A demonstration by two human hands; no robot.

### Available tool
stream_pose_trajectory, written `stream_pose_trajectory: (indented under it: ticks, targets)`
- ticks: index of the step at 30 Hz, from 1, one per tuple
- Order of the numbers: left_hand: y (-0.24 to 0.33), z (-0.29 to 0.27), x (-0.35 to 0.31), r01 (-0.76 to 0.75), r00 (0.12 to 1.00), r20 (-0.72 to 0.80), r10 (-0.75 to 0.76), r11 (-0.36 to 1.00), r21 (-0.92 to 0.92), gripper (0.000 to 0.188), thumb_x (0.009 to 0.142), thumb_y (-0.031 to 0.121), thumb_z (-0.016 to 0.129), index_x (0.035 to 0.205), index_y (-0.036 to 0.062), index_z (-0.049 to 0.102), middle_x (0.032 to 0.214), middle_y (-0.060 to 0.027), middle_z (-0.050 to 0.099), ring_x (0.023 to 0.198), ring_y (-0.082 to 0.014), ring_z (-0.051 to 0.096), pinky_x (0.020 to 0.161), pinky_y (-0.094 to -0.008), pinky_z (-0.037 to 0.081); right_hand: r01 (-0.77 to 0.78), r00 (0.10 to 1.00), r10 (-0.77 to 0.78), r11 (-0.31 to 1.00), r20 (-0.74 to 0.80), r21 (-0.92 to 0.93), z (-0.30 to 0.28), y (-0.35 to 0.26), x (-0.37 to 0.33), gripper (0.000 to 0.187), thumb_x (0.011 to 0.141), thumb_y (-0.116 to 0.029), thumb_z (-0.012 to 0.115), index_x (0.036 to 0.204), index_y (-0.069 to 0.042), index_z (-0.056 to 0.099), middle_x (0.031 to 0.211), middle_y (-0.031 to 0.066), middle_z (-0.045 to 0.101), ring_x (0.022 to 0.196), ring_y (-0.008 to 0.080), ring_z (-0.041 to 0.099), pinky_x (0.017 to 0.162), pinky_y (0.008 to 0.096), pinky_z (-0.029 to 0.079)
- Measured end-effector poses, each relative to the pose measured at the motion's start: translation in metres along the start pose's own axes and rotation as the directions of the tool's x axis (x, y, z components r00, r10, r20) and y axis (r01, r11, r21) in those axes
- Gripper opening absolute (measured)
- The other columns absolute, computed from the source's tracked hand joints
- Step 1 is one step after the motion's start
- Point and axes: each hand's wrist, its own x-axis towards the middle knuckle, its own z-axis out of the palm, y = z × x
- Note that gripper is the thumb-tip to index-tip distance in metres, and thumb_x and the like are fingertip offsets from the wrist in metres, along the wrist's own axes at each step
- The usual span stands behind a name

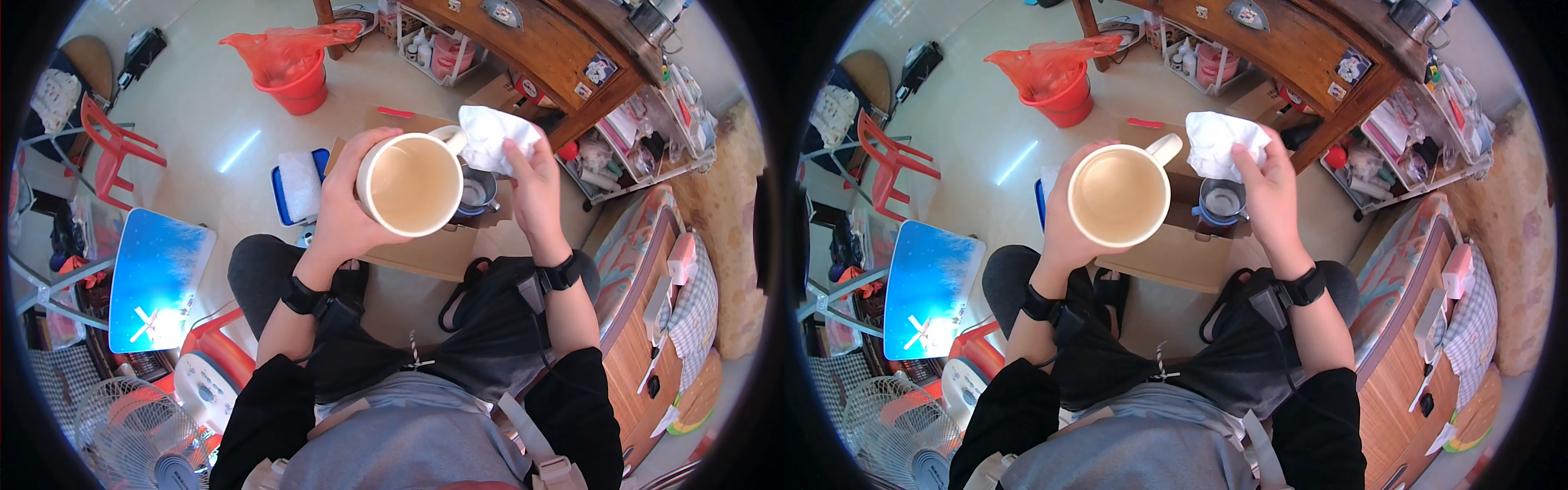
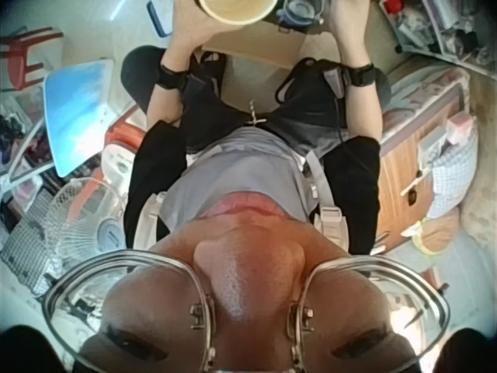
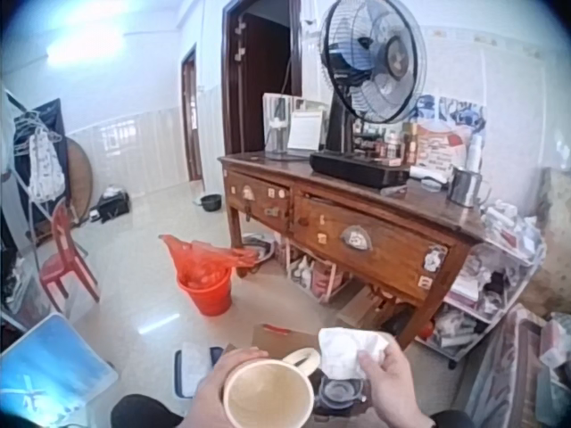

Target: Cleaning mugs with a tissue in a home environment.

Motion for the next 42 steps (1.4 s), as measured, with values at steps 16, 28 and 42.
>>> stream_pose_trajectory:
  ticks: [16,28,42]
  targets:
    - [-0.014,0.011,-0.002,0.280,0.959,-0.028,-0.282,0.958,-0.060,0.081,0.051,0.013,0.084,0.121,0.0003,0.043,0.114,-0.0104,0.053,0.107,-0.0201,0.053,0.092,-0.0324,0.042,-0.442,0.891,0.357,0.821,0.280,0.361,-0.007,-0.019,-0.008,0.035,0.087,-0.013,0.055,0.117,0.001,0.046,0.109,0.0119,0.059,0.096,0.0188,0.061,0.081,0.0305,0.052]
    - [-0.013,0.009,-0.004,0.330,0.942,-0.004,-0.335,0.930,-0.165,0.080,0.051,0.011,0.084,0.120,0.0017,0.045,0.113,-0.0083,0.053,0.107,-0.0186,0.052,0.092,-0.0318,0.041,-0.376,0.923,0.327,0.876,0.202,0.301,-0.006,-0.017,-0.008,0.043,0.080,-0.003,0.062,0.120,0.000,0.045,0.114,0.0107,0.057,0.100,0.0188,0.059,0.085,0.0306,0.049]
    - [-0.016,0.017,-0.004,0.265,0.964,-0.001,-0.265,0.963,-0.044,0.080,0.052,0.016,0.084,0.119,-0.0002,0.044,0.114,-0.0108,0.055,0.107,-0.0188,0.053,0.091,-0.0306,0.042,0.385,0.841,-0.192,0.869,0.505,-0.311,0.008,-0.020,-0.019,0.035,0.069,0.008,0.063,0.101,-0.006,0.066,0.103,0.0073,0.061,0.096,0.0169,0.057,0.080,0.0272,0.046]
